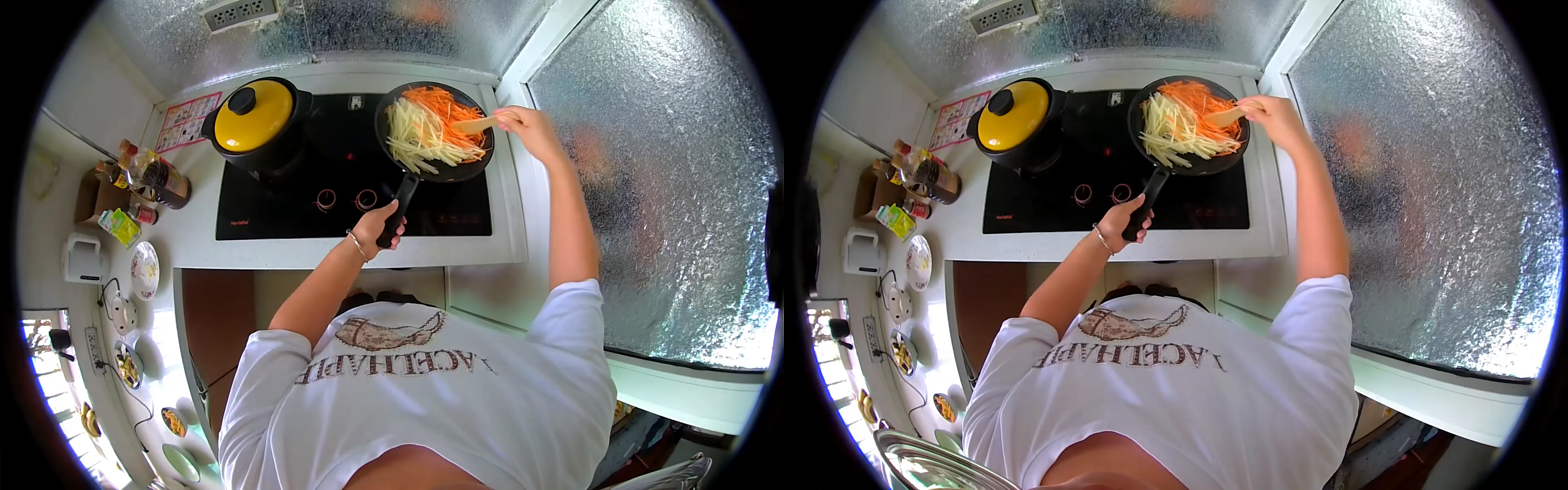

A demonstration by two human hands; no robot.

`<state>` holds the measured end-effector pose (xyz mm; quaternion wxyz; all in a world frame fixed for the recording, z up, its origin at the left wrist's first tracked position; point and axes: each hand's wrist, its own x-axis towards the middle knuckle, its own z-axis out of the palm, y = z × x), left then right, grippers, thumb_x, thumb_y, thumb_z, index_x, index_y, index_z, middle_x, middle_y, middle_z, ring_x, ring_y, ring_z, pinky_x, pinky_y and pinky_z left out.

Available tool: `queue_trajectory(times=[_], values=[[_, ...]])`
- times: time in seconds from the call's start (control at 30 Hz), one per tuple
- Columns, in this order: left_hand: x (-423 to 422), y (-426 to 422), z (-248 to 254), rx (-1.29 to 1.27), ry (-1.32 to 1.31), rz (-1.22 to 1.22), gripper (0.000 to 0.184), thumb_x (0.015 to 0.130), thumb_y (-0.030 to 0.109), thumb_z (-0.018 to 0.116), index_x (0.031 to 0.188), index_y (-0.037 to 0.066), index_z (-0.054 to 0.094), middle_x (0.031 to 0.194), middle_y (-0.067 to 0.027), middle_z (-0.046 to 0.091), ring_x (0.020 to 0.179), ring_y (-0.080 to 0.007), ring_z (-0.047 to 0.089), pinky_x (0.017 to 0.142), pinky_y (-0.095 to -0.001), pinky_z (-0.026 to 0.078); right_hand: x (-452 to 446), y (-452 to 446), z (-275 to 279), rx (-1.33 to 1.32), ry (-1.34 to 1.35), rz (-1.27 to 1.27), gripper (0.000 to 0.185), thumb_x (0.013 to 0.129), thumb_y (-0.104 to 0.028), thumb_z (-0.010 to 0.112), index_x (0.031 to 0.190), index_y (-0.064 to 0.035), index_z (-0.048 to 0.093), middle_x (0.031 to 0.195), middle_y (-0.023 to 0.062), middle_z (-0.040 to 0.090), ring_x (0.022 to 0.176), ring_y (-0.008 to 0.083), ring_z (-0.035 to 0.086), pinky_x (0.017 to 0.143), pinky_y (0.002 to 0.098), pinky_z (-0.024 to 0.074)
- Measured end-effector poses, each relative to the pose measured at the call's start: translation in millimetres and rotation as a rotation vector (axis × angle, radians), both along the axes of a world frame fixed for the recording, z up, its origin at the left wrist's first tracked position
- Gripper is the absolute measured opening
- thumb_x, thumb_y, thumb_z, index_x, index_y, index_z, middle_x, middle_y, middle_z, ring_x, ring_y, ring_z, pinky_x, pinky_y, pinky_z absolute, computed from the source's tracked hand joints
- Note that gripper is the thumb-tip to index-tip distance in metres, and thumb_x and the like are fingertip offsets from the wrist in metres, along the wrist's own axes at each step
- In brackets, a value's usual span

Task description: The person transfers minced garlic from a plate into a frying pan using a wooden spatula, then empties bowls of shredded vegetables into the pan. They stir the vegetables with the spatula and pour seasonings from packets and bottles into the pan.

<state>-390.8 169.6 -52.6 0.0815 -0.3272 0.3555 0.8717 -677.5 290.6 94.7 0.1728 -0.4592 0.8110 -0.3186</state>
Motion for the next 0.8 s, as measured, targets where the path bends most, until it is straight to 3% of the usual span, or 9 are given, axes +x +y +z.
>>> queue_trajectory(times=[0.1, 0.23, 0.3, 0.4, 0.5, 0.7, 0.8], values=[[-0.5, -0.9, -1.7, -0.002, 0.002, -0.004, 0.040, 0.092, 0.040, 0.038, 0.079, 0.005, 0.050, 0.059, -0.0030, 0.049, 0.044, -0.0152, 0.044, 0.044, -0.0275, 0.037, 3.7, -18.0, -51.7, -0.105, 0.159, -0.078, 0.022, 0.085, -0.019, 0.056, 0.101, -0.0044, 0.063, 0.094, 0.0147, 0.064, 0.082, 0.0256, 0.063, 0.074, 0.0313, 0.0473], [0.5, -0.3, -0.8, -0.004, 0.010, 0.002, 0.040, 0.092, 0.040, 0.038, 0.079, 0.005, 0.051, 0.059, -0.0034, 0.049, 0.044, -0.0154, 0.045, 0.045, -0.0278, 0.038, 32.9, -6.3, -77.1, -0.146, 0.253, 0.049, 0.022, 0.086, -0.017, 0.054, 0.102, -0.0035, 0.062, 0.096, 0.0158, 0.063, 0.087, 0.0280, 0.061, 0.076, 0.0329, 0.0466], [1.1, 0.3, -1.0, 0.000, 0.007, -0.001, 0.040, 0.092, 0.040, 0.039, 0.079, 0.005, 0.051, 0.059, -0.0035, 0.049, 0.044, -0.0156, 0.045, 0.045, -0.0279, 0.038, 46.0, 5.6, -69.4, -0.130, 0.300, 0.099, 0.022, 0.087, -0.016, 0.053, 0.102, -0.0030, 0.061, 0.096, 0.0161, 0.063, 0.089, 0.0289, 0.060, 0.077, 0.0335, 0.0464], [-0.8, -0.6, -1.3, -0.003, 0.004, 0.007, 0.039, 0.092, 0.040, 0.039, 0.079, 0.005, 0.051, 0.059, -0.0037, 0.049, 0.044, -0.0159, 0.044, 0.046, -0.0281, 0.038, 54.9, 18.2, -51.3, -0.195, 0.134, -0.015, 0.021, 0.086, -0.015, 0.053, 0.100, -0.0018, 0.061, 0.097, 0.0162, 0.063, 0.091, 0.0304, 0.059, 0.078, 0.0346, 0.0463], [-0.3, -1.1, -2.5, 0.000, 0.003, 0.003, 0.039, 0.092, 0.040, 0.039, 0.080, 0.004, 0.050, 0.059, -0.0037, 0.049, 0.044, -0.0159, 0.044, 0.046, -0.0283, 0.038, 66.9, 19.0, -67.5, -0.159, 0.256, 0.201, 0.021, 0.085, -0.015, 0.056, 0.099, -0.0007, 0.061, 0.098, 0.0157, 0.062, 0.092, 0.0305, 0.059, 0.079, 0.0354, 0.0465], [-0.7, -1.0, -0.3, 0.003, 0.005, 0.003, 0.039, 0.092, 0.040, 0.039, 0.080, 0.004, 0.050, 0.059, -0.0039, 0.049, 0.044, -0.0157, 0.044, 0.046, -0.0286, 0.039, 58.4, 4.6, -49.0, -0.295, 0.106, -0.009, 0.020, 0.085, -0.015, 0.056, 0.101, -0.0030, 0.062, 0.097, 0.0159, 0.062, 0.086, 0.0310, 0.060, 0.075, 0.0343, 0.0471], [0.3, 0.7, 0.2, -0.007, 0.002, 0.000, 0.039, 0.092, 0.040, 0.039, 0.080, 0.004, 0.050, 0.059, -0.0037, 0.048, 0.044, -0.0156, 0.044, 0.045, -0.0281, 0.038, 45.6, -20.4, -70.2, -0.366, 0.272, -0.001, 0.019, 0.085, -0.014, 0.055, 0.100, -0.0048, 0.062, 0.095, 0.0156, 0.063, 0.087, 0.0290, 0.061, 0.074, 0.0330, 0.0469]])
